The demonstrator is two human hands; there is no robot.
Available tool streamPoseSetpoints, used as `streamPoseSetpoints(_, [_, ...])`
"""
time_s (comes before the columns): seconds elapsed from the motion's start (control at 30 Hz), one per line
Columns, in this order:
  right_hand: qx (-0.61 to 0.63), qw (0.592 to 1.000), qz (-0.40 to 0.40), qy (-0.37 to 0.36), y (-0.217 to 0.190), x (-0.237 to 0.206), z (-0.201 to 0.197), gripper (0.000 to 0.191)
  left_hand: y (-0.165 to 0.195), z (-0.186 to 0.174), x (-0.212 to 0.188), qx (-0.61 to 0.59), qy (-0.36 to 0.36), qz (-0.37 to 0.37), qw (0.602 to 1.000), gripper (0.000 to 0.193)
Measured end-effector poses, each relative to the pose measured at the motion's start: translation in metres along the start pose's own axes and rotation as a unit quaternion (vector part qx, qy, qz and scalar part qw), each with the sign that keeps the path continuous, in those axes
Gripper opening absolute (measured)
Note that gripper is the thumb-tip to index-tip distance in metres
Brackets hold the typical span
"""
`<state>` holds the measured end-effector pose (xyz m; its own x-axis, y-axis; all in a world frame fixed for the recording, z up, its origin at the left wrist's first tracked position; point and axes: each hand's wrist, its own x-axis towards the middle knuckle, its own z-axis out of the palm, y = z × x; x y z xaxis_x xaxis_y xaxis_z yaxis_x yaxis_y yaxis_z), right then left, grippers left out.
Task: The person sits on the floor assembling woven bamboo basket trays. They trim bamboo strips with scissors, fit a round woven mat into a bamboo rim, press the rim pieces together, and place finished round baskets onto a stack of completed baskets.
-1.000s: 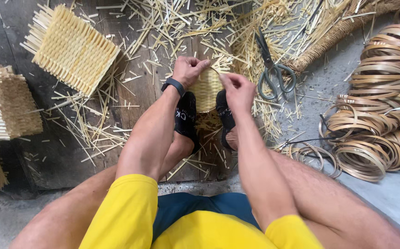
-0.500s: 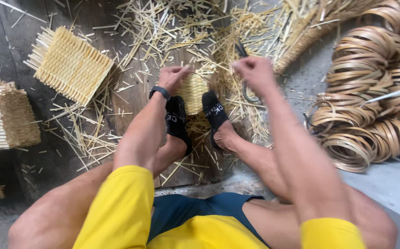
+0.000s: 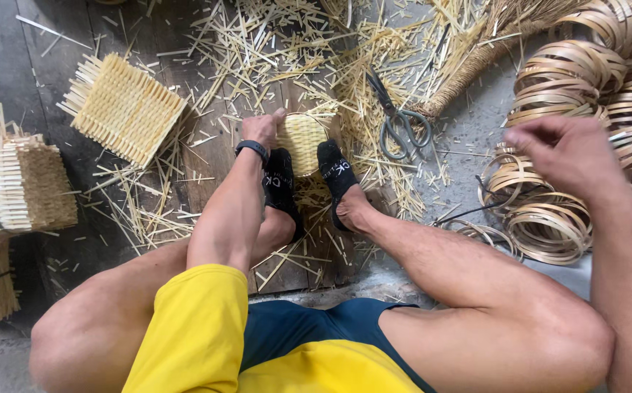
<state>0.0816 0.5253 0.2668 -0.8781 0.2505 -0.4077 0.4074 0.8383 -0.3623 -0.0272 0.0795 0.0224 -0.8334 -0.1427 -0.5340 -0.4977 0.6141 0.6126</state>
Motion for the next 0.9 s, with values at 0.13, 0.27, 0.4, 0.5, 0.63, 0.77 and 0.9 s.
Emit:
streamPoseSetpoints(0.13, [-0.017, 0.994, -0.107, -0.008, 0.016, -0.032, 0.028, 0.03, 0.003, 0.0, -0.007, -0.183, -0.01, -0.164, 0.969, 0.039])
streamPoseSetpoints(0.27, [0.023, 0.996, -0.005, -0.089, 0.045, -0.06, 0.048, 0.034, 0.007, -0.007, -0.027, -0.143, -0.105, -0.034, 0.984, 0.036])
streamPoseSetpoints(0.4, [0.103, 0.988, 0.023, -0.109, 0.077, -0.034, 0.088, 0.033, 0.017, 0.001, -0.038, -0.044, -0.004, 0.2, 0.979, 0.029])
streamPoseSetpoints(0.5, [0.076, 0.994, 0.008, -0.072, 0.084, 0.016, 0.147, 0.03, 0.005, 0.027, -0.055, 0.056, 0.139, 0.469, 0.871, 0.018])
streamPoseSetpoints(0.63, [0.095, 0.995, -0.02, -0.023, 0.066, 0.085, 0.241, 0.037, -0.038, 0.056, -0.085, 0.257, 0.107, 0.499, 0.821, 0.017])
streamPoseSetpoints(0.77, [-0.042, 0.979, -0.169, 0.109, 0.056, 0.13, 0.287, 0.063, -0.061, 0.057, -0.094, 0.233, 0.023, 0.453, 0.86, 0.027])
streamPoseSetpoints(0.9, [-0.041, 0.991, -0.108, 0.068, 0.048, 0.157, 0.295, 0.073, -0.042, 0.056, -0.07, 0.147, 0.134, 0.432, 0.88, 0.083])
